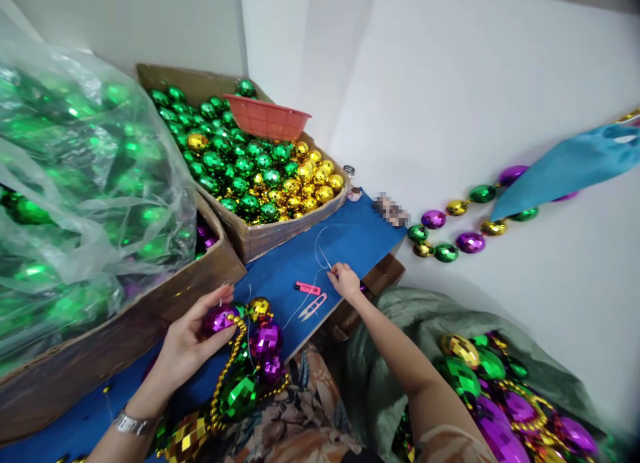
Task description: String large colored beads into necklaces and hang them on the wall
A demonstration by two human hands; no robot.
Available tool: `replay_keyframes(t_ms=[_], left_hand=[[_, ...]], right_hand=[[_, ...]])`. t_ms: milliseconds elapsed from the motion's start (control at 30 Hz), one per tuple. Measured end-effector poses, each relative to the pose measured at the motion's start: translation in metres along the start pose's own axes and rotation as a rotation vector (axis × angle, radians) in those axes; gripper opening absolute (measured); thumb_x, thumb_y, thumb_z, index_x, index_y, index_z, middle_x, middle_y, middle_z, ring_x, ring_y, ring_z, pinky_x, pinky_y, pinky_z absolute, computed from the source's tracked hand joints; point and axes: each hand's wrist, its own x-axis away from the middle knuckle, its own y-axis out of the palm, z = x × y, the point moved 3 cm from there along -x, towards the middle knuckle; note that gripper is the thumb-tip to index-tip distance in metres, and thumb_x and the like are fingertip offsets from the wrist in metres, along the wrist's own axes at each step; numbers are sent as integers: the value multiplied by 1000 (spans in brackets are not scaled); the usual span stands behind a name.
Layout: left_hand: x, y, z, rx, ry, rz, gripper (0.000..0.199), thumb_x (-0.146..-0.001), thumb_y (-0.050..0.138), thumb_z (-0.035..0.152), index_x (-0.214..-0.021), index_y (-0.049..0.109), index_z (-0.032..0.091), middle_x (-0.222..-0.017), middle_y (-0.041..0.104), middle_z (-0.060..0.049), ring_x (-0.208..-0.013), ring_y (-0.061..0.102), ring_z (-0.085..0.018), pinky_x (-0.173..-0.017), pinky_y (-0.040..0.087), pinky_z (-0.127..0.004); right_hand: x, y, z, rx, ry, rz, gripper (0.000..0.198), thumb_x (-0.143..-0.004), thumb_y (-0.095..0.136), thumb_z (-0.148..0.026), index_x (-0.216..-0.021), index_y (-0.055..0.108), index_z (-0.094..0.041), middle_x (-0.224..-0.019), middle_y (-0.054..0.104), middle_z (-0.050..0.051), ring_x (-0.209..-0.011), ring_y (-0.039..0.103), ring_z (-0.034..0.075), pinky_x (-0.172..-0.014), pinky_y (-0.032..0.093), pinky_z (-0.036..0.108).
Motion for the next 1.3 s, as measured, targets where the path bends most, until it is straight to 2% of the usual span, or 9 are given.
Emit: replay_keyframes(t_ms=[133, 300, 533, 633, 767, 833, 967, 1100, 1300], left_hand=[[0, 0, -2, 1, -3, 3, 67, -76, 72, 36, -137, 46, 23, -139, 52, -12, -125, 52, -28, -107, 40, -48], [1, 1, -4, 9, 0, 8, 66, -76, 73, 36, -136, 48, 24, -137, 54, -11, -124, 53, -29, -107, 41, -46], [3, 1, -5, 9, -5, 6, 66, -76, 73, 35, -136, 47, 25, -137, 54, -10, -124, 53, -28, -107, 40, -47], [3, -1, -5, 19, -11, 15, 67, -75, 74, 36, -136, 48, 24, -137, 54, -11, -123, 53, -28, -106, 41, -47], [2, 0, -5, 33, -18, 15, 68, -75, 74, 36, -136, 48, 23, -136, 54, -12, -123, 53, -29, -106, 41, -47], [1, 1, -5, 39, -27, 7, 68, -75, 75, 36, -136, 47, 23, -137, 54, -11, -124, 53, -29, -107, 40, -48], [-1, 5, -3, 37, -23, -12, 68, -75, 74, 35, -136, 47, 24, -137, 54, -11, -124, 52, -28, -107, 40, -49], [0, 6, 0, 28, -3, -18, 67, -76, 73, 34, -136, 47, 23, -136, 54, -12, -123, 53, -28, -107, 40, -49], [3, 3, 5, 14, -12, -8, 65, -77, 73, 32, -135, 47, 20, -134, 56, -13, -122, 54, -27, -107, 40, -47]], right_hand=[[2, 3, -8, -21, -36, -49, 22, -87, 60, -44, -94, 60, -24, -94, 62, 1, -85, 59, 13, -70, 40, 21], [-4, 2, -1, 15, 133, 57, 24, -94, 47, -40, -107, 55, -21, -109, 58, 9, -102, 56, 21, -76, 41, 28], [-14, 6, 8, 14, 186, 31, 31, -94, 46, -47, -107, 54, -20, -104, 58, 9, -91, 60, 21, -71, 42, 29], [-5, 0, 4, 24, 87, 18, 31, -97, 40, -43, -110, 53, -18, -109, 57, 11, -97, 58, 20, -76, 43, 29], [19, -5, -8, 19, -224, -124, 29, -90, 54, -51, -101, 60, -25, -106, 59, 1, -95, 58, 12, -81, 42, 21], [29, -5, -14, 31, -322, -177, 30, -87, 57, -55, -99, 62, -27, -103, 60, -1, -96, 57, 12, -82, 42, 19], [32, -2, -28, 102, -291, -136, 39, -96, 41, -53, -116, 57, -23, -113, 58, 7, -106, 55, 17, -88, 42, 26], [27, 0, -46, 190, -276, -168, 35, -92, 51, -51, -111, 59, -22, -110, 60, 8, -105, 56, 20, -85, 44, 26], [20, -39, -46, 355, -325, -325, 29, -84, 65, -33, -111, 61, -24, -103, 64, 8, -87, 65, 21, -71, 47, 28]])
